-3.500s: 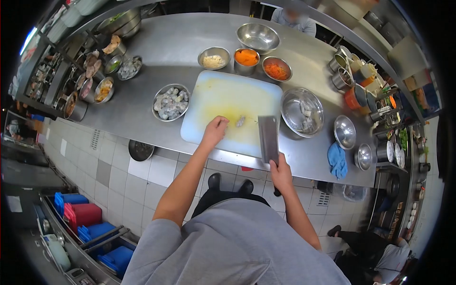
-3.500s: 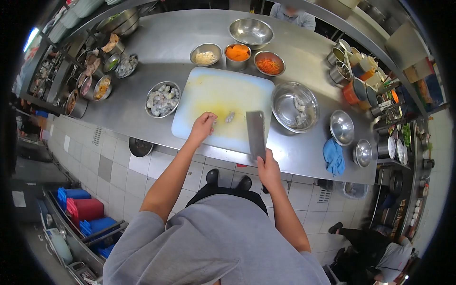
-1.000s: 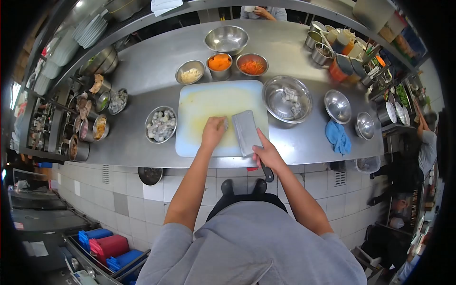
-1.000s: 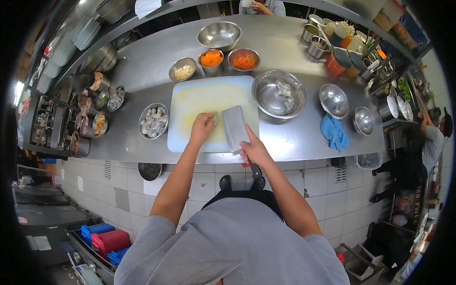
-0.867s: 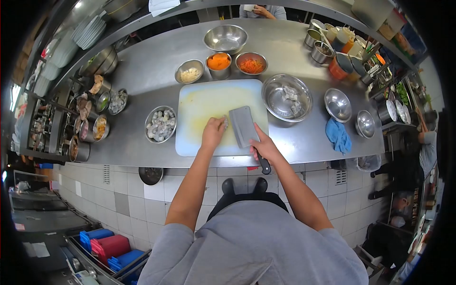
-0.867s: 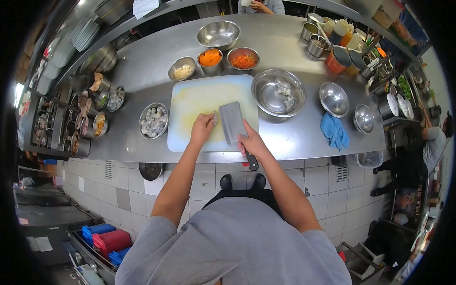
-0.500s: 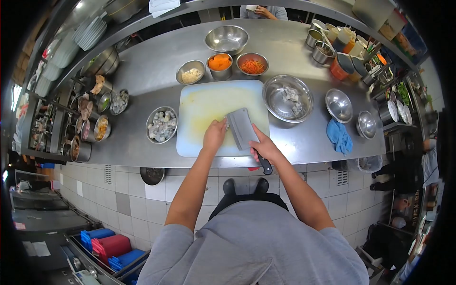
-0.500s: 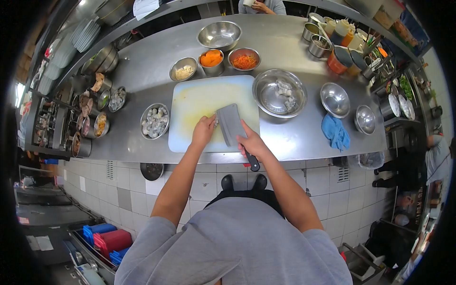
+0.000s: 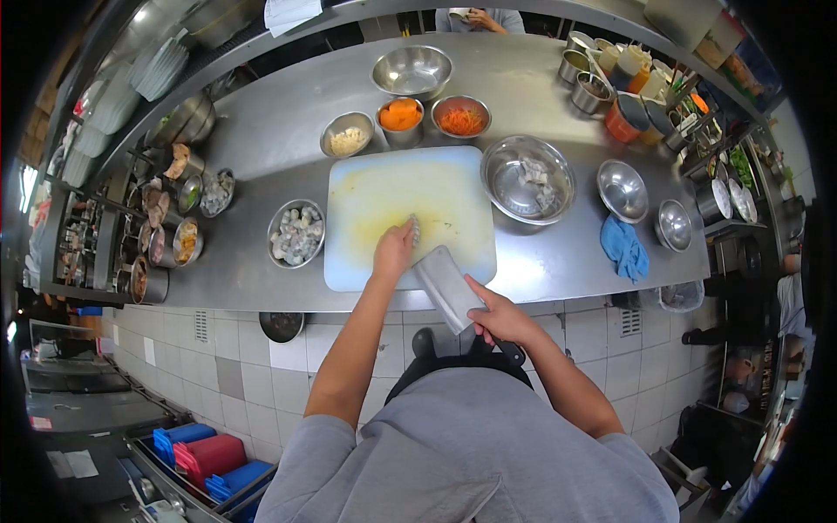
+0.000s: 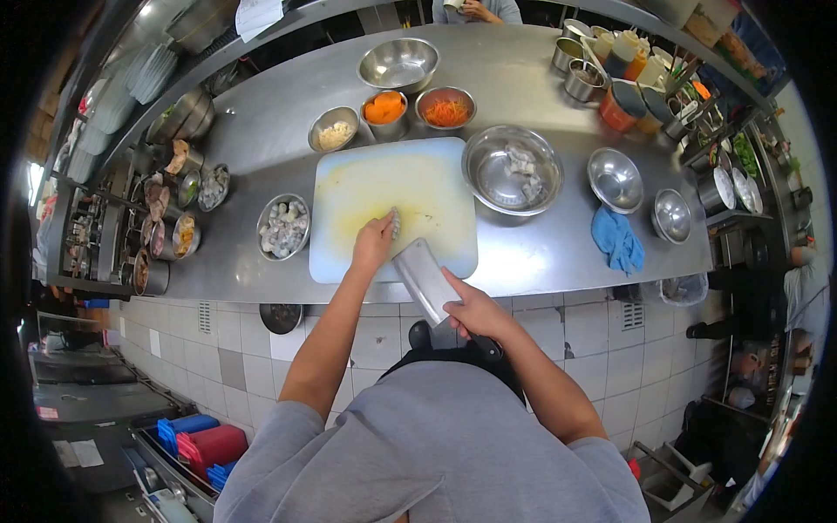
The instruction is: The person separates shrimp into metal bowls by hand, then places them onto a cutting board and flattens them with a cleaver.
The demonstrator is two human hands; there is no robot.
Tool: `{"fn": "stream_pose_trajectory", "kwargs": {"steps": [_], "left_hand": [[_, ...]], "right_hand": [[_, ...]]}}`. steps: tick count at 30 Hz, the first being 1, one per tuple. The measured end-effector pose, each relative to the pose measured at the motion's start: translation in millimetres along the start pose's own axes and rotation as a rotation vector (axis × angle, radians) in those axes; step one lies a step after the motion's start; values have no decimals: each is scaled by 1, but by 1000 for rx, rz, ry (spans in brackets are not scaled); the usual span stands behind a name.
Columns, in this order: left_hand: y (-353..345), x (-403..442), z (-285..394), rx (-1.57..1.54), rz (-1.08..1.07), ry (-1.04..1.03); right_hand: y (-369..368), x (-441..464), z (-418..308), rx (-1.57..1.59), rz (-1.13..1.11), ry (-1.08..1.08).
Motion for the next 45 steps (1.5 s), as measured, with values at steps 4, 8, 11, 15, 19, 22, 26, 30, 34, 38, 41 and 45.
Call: {"fn": "stream_pose_trajectory", "kwargs": {"steps": [4,8,11,15,19,22,26,30,34,38,41,45], "left_hand": [[1,2,-2,-63,-66,63],[2,2,-2,-86,-32,23],[1,1,-3,-70,-14,-6],[0,0,-6,-112,-4,15],[1,0,-7,-138,6,49],[1,0,-8,-161,-5,72],[2,-1,-6,-165,-4,77],[2,-1,-6,-153,-28,103],[4,-4,-9,-180,-18,133],[3,-3,-7,-168,17,74],[3,-3,-6,-159,43,57],[1,-5,-5,-212,-24,193]], "right_hand": [[5,7,1,84,147,47],[11,16,-13,116,202,51],[9,19,-14,109,178,42],[6,22,-12,103,159,29],[12,22,-5,31,210,-4],[17,15,-8,-20,265,-29],[16,14,-16,-78,302,13],[14,21,-10,-86,291,-5],[24,12,-3,-150,352,-45],[36,4,-5,-220,460,10],[38,8,-4,-258,481,27],[29,25,-14,-319,437,103]]}}
Point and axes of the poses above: each hand's wrist, its own x-axis towards the middle knuckle, its own y-axis out of the back of the hand, z = x × y, the point moved 7 cm from there along x, towards the middle knuckle, and after that the axes turned 5 degrees about -x, right-handed, at the moved point
